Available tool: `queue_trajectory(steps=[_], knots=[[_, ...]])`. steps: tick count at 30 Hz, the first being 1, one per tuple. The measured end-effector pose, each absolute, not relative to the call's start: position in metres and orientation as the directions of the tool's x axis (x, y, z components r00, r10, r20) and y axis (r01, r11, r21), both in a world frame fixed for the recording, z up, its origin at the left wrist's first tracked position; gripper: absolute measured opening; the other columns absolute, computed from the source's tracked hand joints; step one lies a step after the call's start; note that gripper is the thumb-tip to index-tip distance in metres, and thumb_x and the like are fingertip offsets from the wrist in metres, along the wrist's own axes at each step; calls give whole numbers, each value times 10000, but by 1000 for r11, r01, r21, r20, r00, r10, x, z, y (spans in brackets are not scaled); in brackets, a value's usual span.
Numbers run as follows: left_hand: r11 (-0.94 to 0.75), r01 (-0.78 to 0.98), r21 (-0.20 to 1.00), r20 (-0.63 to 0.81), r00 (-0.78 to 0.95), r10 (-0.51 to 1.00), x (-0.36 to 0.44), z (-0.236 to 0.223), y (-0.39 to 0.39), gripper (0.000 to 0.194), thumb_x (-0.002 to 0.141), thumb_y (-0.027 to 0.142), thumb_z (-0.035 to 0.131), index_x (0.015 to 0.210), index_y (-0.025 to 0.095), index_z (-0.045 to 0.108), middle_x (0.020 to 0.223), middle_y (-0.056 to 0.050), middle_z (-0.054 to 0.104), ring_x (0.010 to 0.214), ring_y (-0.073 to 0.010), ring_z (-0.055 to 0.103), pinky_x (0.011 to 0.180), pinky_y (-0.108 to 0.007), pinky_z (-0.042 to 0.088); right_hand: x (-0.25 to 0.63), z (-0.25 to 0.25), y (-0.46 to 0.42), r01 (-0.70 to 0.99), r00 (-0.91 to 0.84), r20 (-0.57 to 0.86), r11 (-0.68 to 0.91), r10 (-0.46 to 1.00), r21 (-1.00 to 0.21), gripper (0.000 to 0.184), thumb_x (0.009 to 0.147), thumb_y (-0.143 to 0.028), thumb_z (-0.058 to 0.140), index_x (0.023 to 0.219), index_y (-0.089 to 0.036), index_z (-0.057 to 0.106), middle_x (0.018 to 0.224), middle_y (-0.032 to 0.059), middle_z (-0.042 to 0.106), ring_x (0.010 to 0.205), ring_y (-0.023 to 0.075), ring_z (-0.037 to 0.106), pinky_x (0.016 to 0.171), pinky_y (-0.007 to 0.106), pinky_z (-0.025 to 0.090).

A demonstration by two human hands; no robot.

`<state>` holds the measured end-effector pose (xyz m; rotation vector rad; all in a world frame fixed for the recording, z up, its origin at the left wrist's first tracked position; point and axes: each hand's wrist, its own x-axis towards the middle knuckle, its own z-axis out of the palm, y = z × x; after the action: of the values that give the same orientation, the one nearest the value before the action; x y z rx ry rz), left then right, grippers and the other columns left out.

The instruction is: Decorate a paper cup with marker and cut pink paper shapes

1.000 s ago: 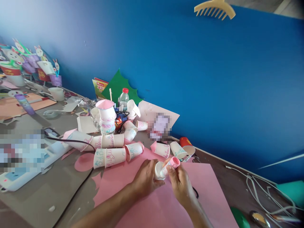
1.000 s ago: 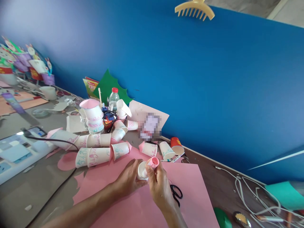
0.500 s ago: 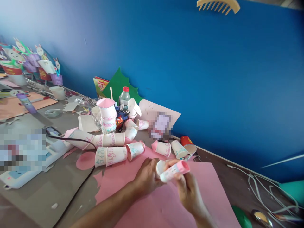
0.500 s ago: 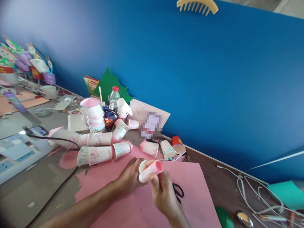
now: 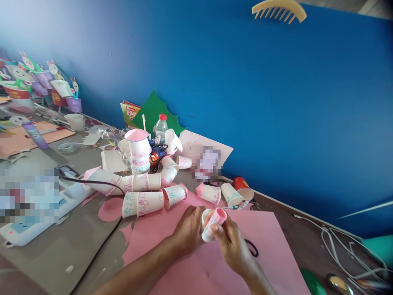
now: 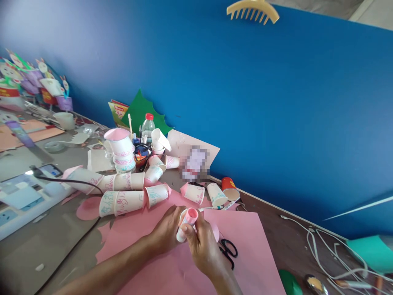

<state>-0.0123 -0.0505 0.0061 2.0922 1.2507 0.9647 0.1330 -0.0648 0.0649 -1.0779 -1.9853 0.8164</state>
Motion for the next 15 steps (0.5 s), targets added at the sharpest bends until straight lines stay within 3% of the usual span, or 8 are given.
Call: queue_trajectory(steps=[5,11,15], knots=[[-295,540,788,199,230,953,-15,-1,-53,453,623,295,753,1007,182,540,967,-79,632,887,-263,550,721,-347,450,137,69,-57,360,-253,403,472,880,-805,342,972,-438,357,1010,-196,594,912,94,675,755,209,615,677,299,513],[-366,506,781,265,262,928,-14,-6,-51,442,684,330,721,1065,194,541,981,-85,635,887,-271,564,741,-389,465,128,57,-56,427,-296,323,427,899,-797,265,954,-407,423,1013,-203,582,947,99,684,786,215,638,706,297,508],[-329,535,778,211,271,939,-14,-4,-51,405,659,307,730,996,176,550,958,-86,634,879,-272,556,732,-371,455,133,59,-56,371,-327,269,385,906,-845,288,955,-422,421,971,-202,607,893,81,694,751,206,636,675,281,506]])
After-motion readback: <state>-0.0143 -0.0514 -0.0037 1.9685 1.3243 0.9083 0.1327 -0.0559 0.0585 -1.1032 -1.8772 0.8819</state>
